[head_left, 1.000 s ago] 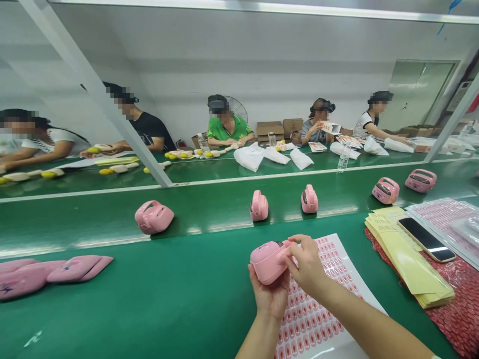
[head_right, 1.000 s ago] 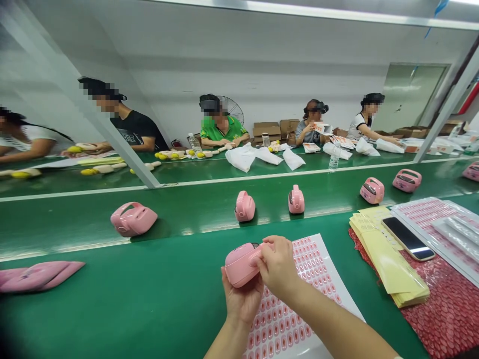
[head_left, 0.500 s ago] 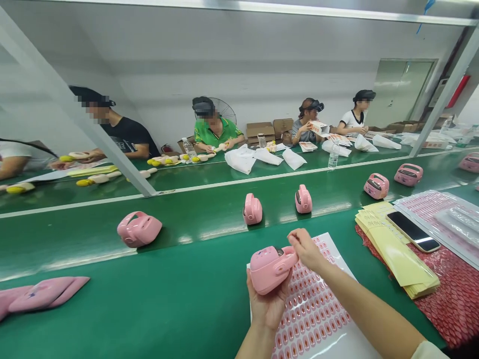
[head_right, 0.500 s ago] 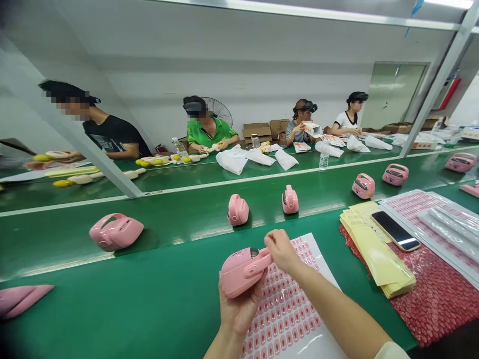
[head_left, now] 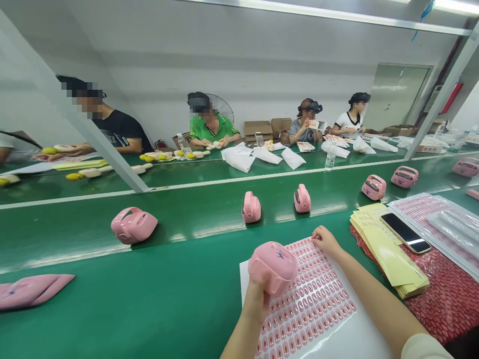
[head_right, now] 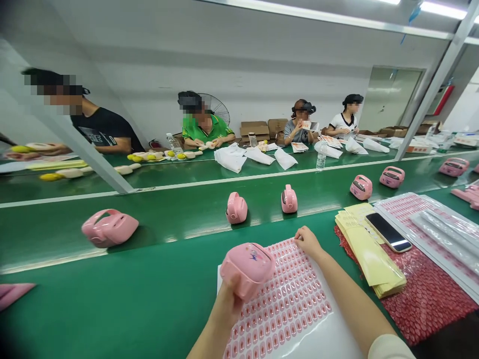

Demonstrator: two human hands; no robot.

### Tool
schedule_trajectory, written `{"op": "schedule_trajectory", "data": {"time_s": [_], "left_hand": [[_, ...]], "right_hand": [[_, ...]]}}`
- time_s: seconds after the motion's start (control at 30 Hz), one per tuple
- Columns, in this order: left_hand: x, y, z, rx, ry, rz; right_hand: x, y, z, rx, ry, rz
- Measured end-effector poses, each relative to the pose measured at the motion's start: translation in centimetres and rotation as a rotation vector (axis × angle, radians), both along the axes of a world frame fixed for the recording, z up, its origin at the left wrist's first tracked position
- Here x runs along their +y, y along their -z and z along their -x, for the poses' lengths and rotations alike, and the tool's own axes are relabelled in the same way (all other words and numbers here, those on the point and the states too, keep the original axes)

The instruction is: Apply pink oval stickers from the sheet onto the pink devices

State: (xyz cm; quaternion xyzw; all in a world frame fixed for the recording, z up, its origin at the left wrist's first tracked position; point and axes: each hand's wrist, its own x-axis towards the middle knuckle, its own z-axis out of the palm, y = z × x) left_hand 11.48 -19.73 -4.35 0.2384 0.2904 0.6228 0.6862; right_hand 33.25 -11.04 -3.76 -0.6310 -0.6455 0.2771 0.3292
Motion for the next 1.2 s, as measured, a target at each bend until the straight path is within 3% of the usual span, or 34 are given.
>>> {"op": "schedule_trajectory", "data": {"time_s": [0.13,0.23,0.3,0.37,0.5,0.77,0.97,1.2], "left_hand": [[-1.1,0.2,-1.6,0.499,-0.179,-0.189],[-1.4,0.8,-1.6,0.667,-0.092,-0.292],[-1.3,1.3,-1.2,0.666,0.001,-0.314],[-1.1,1.6,-0.7,0.642,0.032,-0.317],[-0.8,2.1,-0.5,0.652,0.022,-0.356],[-0.7,3.0,-0.7,1.132,-0.052,-0.807],[-0.7,2.7,-0.6,1.214,-0.097,-0.861],[-0.8,2.4,-0.5,1.226,-0.077,-0.831]], "right_hand": [[-1.3,-3.0,0.5,0.098,-0.013,-0.035],[-3.6,-6.2,2.1,0.259,-0.199,0.000],[-5.2,-7.9,3.3,0.322,-0.359,0.050],[-6.5,-8.9,4.2,0.283,-0.425,0.060],[-7.5,-8.8,4.8,0.223,-0.413,0.055],[-7.9,-7.8,4.7,0.256,-0.428,-0.011],[-8.1,-7.6,4.8,0.186,-0.460,-0.127],[-8.1,-8.7,4.7,0.119,-0.474,-0.099]]}}
